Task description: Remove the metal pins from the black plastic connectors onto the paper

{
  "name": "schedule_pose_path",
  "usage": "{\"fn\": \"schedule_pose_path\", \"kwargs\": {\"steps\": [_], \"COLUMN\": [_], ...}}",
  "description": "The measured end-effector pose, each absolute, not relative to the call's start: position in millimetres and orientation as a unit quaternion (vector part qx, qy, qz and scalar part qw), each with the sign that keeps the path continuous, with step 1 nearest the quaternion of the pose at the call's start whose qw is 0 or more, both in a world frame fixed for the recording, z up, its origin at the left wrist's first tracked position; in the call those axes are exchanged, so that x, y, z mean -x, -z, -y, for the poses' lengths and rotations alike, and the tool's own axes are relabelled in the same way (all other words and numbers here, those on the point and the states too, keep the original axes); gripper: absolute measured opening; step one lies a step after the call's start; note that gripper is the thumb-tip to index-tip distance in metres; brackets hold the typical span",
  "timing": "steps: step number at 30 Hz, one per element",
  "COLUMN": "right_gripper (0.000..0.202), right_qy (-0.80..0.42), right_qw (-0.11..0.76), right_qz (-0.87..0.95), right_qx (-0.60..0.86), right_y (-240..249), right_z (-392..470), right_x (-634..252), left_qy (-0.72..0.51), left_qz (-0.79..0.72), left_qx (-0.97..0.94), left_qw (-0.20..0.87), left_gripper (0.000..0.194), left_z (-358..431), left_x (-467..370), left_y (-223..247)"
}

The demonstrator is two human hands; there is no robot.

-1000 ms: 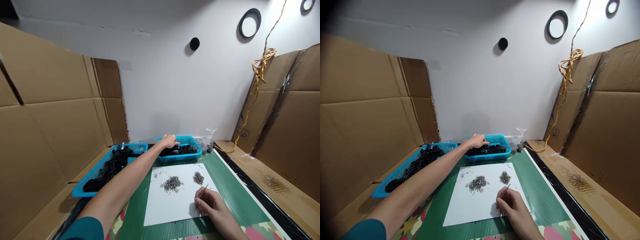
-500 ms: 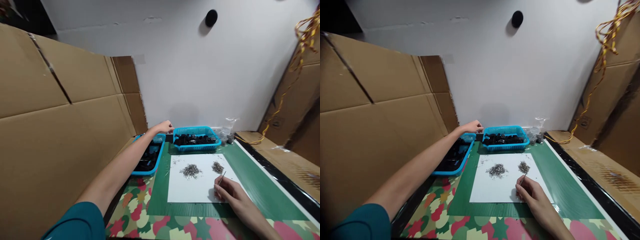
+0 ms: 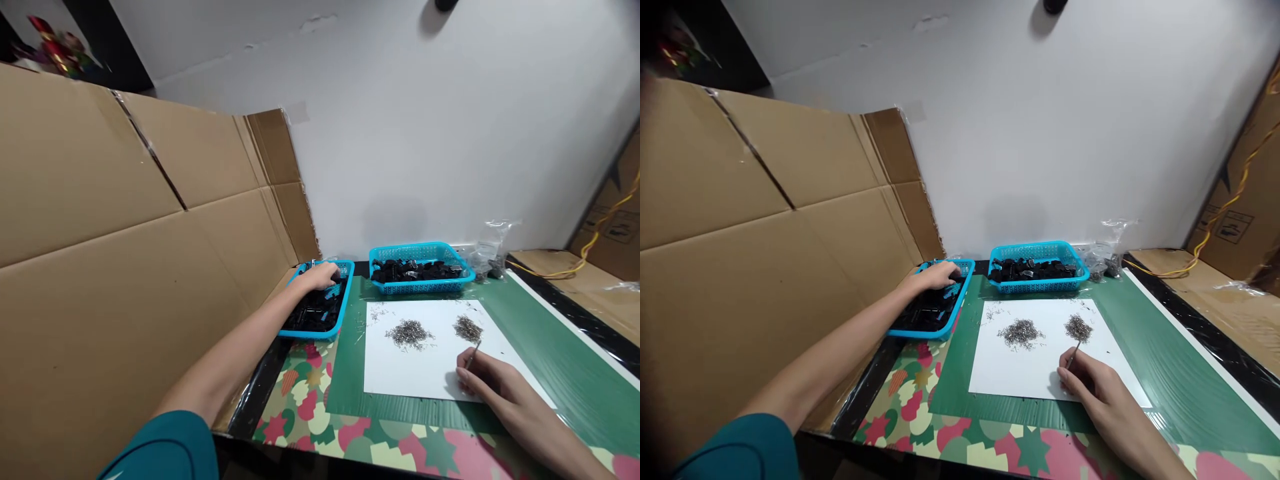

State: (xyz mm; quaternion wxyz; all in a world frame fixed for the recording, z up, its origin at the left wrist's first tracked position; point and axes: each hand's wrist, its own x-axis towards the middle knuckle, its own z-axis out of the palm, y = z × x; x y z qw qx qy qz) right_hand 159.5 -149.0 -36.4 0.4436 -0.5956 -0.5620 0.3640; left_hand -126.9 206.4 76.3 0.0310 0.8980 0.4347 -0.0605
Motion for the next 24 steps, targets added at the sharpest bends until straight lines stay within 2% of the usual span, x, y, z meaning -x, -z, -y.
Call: {"fn": "schedule_pose_path", "kwargs": {"steps": [6,12,15,19,24], "right_gripper": [0.04,0.039,0.036,0.023,0.026], "right_qy": [-0.365,-0.366,-0.397,-0.275,-0.172], "right_qw": [0.443,0.464,0.458,0.408,0.309], "right_qz": [0.563,0.545,0.544,0.601,0.607], "right_qx": [0.595,0.595,0.581,0.63,0.712], "right_y": [34,25,18,14,19], "right_z": [151,145,133,111,86], "right_x": [-159,-169,-177,-177,-161], "left_qy": [0.071,0.03,-0.03,-0.154,-0.314], "left_qz": [-0.42,-0.411,-0.424,-0.447,-0.465], "left_qx": [-0.905,-0.911,-0.905,-0.878,-0.809], "left_qw": [-0.021,0.004,0.029,0.076,0.174], "left_gripper": [0.015,0.01,0.013,0.019,0.027], "left_z": [-200,-201,-199,-192,-184], "left_x": [125,127,128,133,140], "left_y": [-67,-66,-70,-79,-89]}}
